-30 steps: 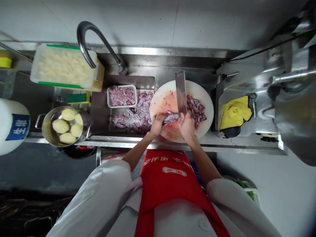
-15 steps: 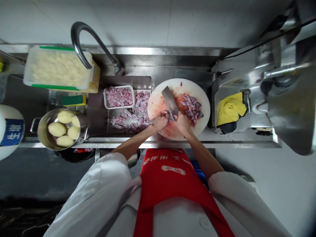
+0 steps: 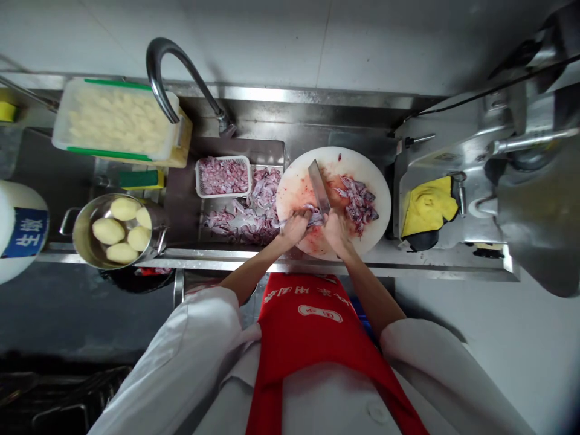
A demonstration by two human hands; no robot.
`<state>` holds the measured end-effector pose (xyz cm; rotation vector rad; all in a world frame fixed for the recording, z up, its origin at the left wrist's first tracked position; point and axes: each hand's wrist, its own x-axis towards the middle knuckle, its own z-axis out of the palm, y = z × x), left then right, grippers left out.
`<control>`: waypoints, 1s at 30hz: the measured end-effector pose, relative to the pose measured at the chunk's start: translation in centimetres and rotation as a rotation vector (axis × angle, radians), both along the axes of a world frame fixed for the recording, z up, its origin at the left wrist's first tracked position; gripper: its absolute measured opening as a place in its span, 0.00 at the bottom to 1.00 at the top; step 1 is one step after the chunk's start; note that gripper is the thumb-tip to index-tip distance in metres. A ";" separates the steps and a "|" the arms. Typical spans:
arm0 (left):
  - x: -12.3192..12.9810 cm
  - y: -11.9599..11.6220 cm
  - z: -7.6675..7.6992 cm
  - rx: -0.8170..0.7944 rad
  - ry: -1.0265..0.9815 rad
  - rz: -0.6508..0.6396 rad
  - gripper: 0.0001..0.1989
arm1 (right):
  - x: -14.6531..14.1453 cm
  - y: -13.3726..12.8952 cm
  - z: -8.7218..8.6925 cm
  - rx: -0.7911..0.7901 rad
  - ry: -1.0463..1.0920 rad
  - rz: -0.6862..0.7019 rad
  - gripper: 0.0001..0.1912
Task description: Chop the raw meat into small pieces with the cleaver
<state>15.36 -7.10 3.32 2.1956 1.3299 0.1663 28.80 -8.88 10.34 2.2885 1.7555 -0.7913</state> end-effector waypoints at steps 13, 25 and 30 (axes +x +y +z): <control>-11.8 -0.3 6.1 -0.007 -0.463 0.326 0.05 | 7.8 2.7 -0.8 0.067 -0.074 0.034 0.17; -5.1 -0.8 1.4 -0.296 -0.867 0.577 0.11 | 8.4 -0.8 0.1 0.078 -0.017 -0.005 0.16; -8.1 -1.8 -0.4 -0.181 -0.643 0.658 0.11 | 8.1 -3.2 -0.3 0.045 0.031 -0.035 0.15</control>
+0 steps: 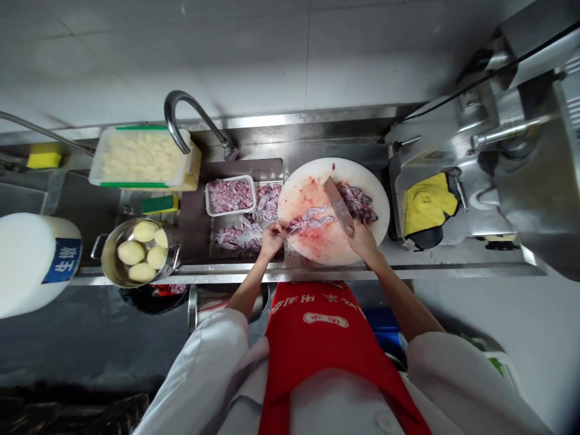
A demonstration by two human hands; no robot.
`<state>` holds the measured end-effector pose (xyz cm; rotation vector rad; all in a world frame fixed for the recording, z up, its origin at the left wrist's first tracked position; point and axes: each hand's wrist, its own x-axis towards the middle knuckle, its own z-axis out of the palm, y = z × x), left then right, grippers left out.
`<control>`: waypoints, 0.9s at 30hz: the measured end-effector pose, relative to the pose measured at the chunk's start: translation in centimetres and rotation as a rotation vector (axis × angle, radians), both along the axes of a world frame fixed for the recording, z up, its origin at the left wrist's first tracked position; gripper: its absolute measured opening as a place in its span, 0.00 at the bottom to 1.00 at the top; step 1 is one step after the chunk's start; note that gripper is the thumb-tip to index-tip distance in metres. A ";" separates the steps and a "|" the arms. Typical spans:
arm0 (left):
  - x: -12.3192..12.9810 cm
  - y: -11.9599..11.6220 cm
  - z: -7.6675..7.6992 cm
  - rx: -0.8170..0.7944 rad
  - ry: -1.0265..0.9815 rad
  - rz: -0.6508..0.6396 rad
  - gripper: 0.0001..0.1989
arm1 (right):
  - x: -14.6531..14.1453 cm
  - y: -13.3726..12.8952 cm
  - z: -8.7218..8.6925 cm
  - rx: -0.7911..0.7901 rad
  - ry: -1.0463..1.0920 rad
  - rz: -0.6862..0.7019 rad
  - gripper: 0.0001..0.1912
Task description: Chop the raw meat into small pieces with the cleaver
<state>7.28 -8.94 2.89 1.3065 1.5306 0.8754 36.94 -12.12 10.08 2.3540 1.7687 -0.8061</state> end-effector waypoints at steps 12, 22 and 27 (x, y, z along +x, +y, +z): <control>2.8 0.8 0.1 0.331 0.599 -0.532 0.09 | -3.1 0.3 0.9 -0.032 0.005 0.098 0.15; -0.2 -2.2 -1.9 0.388 0.389 -0.332 0.09 | -5.5 1.2 2.3 -0.022 -0.021 0.102 0.17; 1.2 -1.8 -1.2 0.415 0.412 -0.299 0.18 | -7.4 2.1 4.2 0.110 -0.028 0.066 0.21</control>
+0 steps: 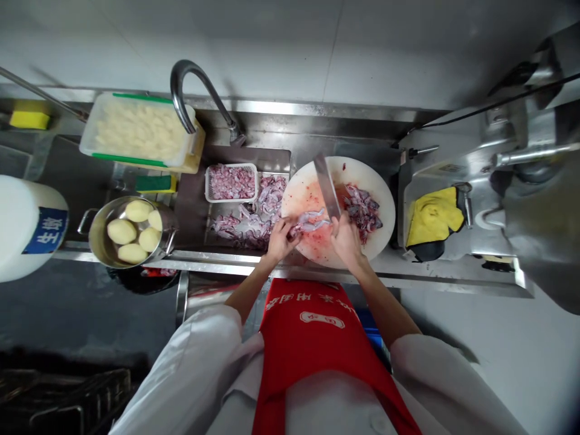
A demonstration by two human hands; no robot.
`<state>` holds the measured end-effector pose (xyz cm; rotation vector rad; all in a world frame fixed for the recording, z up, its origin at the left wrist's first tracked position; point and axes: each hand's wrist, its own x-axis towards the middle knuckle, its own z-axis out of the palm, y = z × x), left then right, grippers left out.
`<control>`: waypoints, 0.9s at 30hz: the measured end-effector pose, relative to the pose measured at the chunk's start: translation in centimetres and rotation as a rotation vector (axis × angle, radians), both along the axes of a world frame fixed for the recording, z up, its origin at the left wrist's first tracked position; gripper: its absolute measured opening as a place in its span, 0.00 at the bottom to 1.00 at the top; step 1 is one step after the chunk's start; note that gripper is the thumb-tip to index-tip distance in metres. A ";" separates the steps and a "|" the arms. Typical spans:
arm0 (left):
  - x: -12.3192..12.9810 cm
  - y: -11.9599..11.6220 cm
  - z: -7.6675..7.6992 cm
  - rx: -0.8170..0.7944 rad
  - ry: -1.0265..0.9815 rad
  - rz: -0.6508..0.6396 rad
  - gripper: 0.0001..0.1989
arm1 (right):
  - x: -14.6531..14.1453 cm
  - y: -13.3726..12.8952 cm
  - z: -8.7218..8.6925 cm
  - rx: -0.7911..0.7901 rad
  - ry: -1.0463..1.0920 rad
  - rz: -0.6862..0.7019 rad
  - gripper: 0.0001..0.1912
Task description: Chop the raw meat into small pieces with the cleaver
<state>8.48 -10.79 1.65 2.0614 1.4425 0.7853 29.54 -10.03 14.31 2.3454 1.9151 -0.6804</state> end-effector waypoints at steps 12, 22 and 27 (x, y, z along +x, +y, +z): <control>3.2 2.8 -1.4 0.033 0.045 -0.166 0.08 | 2.9 -5.6 -5.2 -0.282 0.025 0.023 0.19; 1.4 2.2 -1.7 0.032 -0.023 -0.316 0.12 | 0.3 1.2 -3.9 -0.188 0.046 0.050 0.15; 1.7 2.3 -2.1 0.038 -0.034 -0.271 0.10 | -0.1 -0.6 -3.1 -0.150 -0.037 0.081 0.17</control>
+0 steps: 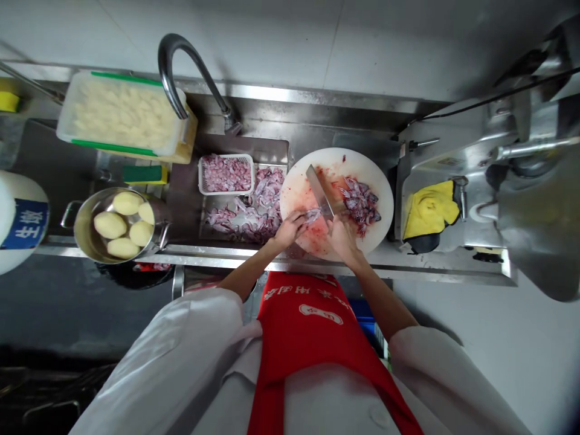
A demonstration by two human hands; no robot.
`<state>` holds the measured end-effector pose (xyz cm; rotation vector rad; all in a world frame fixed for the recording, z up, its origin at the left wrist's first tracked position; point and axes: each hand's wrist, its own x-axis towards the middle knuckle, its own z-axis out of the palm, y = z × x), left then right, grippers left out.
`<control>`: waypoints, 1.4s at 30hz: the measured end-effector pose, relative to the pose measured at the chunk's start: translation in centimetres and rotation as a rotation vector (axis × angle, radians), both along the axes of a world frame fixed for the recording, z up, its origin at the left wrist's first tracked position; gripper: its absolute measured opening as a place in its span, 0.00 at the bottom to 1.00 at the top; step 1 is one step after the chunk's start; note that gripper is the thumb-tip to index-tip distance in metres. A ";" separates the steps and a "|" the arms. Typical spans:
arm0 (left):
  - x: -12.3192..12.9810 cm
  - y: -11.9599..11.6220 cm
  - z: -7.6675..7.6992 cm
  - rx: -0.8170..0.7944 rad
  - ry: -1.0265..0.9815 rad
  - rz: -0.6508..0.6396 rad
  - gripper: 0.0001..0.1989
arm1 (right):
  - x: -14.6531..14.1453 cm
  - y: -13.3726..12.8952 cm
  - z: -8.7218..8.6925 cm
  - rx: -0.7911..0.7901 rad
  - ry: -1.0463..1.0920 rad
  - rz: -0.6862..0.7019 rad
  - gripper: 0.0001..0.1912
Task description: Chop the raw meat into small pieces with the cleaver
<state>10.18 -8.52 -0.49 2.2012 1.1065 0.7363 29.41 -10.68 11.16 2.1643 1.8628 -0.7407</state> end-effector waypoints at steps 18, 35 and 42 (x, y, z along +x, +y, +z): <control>0.5 -0.1 0.4 -0.047 0.004 0.060 0.09 | -1.4 -1.9 -0.6 -0.101 0.157 -0.022 0.17; 1.5 3.2 3.5 -0.082 0.107 0.043 0.08 | 6.1 1.1 -1.9 0.165 0.244 -0.196 0.17; 11.3 3.8 0.7 -0.014 0.211 0.041 0.22 | 11.2 -5.3 -1.4 0.311 0.248 -0.403 0.21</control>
